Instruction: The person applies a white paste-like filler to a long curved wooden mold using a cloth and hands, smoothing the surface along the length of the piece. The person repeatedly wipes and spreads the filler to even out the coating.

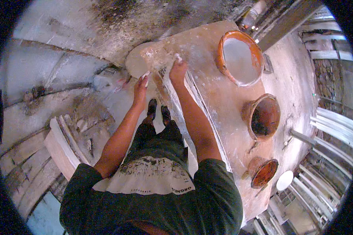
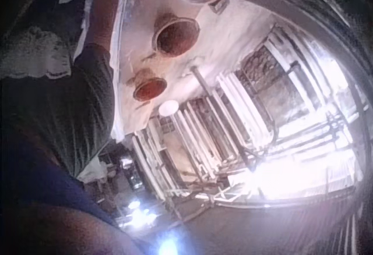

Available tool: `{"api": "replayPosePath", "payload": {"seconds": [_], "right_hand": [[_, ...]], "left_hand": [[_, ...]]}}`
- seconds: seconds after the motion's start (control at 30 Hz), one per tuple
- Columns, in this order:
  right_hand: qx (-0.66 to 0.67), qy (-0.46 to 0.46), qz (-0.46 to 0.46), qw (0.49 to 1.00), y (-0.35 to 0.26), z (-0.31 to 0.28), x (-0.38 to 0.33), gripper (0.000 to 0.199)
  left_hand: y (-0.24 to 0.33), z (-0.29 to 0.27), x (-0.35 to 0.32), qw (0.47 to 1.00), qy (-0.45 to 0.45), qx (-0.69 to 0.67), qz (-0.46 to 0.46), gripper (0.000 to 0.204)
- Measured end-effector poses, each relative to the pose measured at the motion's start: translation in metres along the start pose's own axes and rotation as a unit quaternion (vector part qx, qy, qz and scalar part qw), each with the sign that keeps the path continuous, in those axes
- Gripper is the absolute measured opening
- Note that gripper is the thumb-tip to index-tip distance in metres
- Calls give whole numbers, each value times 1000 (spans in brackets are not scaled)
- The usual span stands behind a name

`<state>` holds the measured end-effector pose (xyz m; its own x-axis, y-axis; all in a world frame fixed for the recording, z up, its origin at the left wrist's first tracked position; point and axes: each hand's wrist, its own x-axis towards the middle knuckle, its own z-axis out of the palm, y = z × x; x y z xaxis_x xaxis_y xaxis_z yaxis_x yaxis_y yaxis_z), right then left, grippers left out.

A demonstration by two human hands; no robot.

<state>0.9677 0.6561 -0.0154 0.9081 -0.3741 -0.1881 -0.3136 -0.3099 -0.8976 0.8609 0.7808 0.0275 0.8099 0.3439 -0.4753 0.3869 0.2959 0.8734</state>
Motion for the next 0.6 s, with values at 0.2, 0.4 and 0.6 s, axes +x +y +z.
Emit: {"api": "replayPosePath", "payload": {"seconds": [0.2, 0.4, 0.6], "right_hand": [[89, -30, 29, 995, -8, 18, 4, 22], [-167, -105, -121, 973, -10, -31, -34, 31], [-237, -234, -68, 940, -19, -44, -93, 47]], "left_hand": [[20, -1, 26, 997, -63, -32, 24, 44], [15, -5, 45, 996, -92, -1, -4, 45], [-26, -41, 65, 980, -183, -18, -75, 43]]}}
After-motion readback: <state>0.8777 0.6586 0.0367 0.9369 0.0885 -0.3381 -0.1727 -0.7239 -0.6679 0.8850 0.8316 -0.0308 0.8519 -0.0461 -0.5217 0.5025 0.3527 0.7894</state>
